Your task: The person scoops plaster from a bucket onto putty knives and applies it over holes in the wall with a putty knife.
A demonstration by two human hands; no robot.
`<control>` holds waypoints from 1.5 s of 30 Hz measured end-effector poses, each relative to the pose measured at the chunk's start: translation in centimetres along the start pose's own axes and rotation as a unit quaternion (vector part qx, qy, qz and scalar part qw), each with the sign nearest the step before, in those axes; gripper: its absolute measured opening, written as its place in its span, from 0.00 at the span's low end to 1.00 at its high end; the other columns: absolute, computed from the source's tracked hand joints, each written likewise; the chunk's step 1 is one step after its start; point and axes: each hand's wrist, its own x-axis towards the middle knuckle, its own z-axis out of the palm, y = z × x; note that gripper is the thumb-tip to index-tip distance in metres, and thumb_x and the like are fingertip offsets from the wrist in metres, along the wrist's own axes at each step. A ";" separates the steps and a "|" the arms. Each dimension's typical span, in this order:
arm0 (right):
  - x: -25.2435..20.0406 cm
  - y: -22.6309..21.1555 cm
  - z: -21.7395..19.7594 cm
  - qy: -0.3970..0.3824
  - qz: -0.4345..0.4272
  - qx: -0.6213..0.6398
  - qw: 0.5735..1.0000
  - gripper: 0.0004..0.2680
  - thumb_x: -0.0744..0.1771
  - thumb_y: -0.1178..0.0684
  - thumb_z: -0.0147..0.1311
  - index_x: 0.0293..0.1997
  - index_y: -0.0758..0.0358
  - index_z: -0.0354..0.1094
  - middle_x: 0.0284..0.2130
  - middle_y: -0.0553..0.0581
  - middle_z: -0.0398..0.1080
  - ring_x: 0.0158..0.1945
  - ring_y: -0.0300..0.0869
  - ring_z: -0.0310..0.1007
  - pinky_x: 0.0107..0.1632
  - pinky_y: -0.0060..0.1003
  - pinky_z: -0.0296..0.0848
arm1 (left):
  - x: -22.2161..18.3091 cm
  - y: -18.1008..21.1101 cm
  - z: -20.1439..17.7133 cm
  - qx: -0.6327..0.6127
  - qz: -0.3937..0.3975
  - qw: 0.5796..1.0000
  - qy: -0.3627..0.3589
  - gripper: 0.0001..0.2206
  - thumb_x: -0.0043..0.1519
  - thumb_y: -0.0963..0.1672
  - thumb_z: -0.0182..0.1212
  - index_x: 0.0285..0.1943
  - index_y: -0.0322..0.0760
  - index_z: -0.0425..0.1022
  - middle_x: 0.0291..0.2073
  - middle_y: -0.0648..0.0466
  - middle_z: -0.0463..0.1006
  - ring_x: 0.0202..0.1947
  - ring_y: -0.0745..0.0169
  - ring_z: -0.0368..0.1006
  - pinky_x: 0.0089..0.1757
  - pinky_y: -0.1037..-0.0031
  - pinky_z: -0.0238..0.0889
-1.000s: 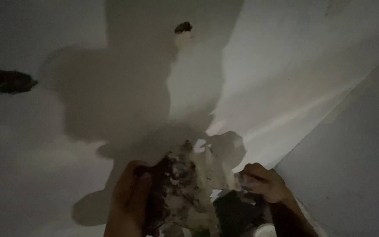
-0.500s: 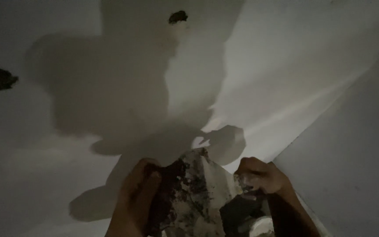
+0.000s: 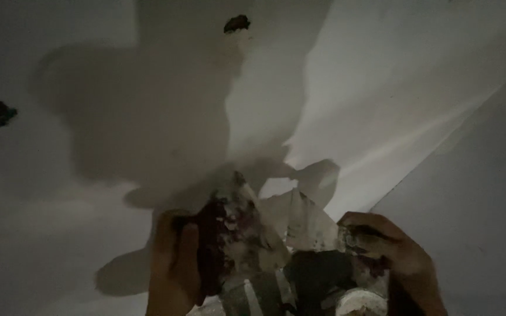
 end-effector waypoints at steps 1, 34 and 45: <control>-0.8 -1.6 0.7 -0.036 -0.028 0.002 0.999 0.19 0.66 0.62 0.58 0.66 0.67 0.69 0.41 0.70 0.75 0.34 0.52 0.73 0.35 0.49 0.75 | 0.1 -0.5 0.2 0.004 0.012 1.000 0.015 0.09 0.67 0.42 0.45 0.49 0.29 0.67 0.31 0.45 0.74 0.27 0.59 0.68 0.31 0.67 0.66; -2.4 -11.4 15.6 0.004 -0.158 -0.257 0.953 0.12 0.69 0.54 0.59 0.56 0.70 0.75 0.37 0.56 0.80 0.35 0.38 0.81 0.37 0.38 0.83 | -1.7 -6.9 2.7 0.119 0.163 0.979 0.023 0.16 0.66 0.46 0.48 0.55 0.27 0.63 0.35 0.41 0.79 0.32 0.49 0.80 0.36 0.59 0.73; -1.5 -11.4 14.7 0.115 -0.198 -0.037 0.973 0.13 0.64 0.62 0.57 0.54 0.73 0.74 0.35 0.64 0.80 0.33 0.42 0.79 0.34 0.39 0.79 | -2.1 -3.9 2.7 0.025 -0.004 0.998 0.054 0.14 0.67 0.47 0.44 0.52 0.30 0.65 0.35 0.41 0.76 0.34 0.46 0.75 0.40 0.59 0.71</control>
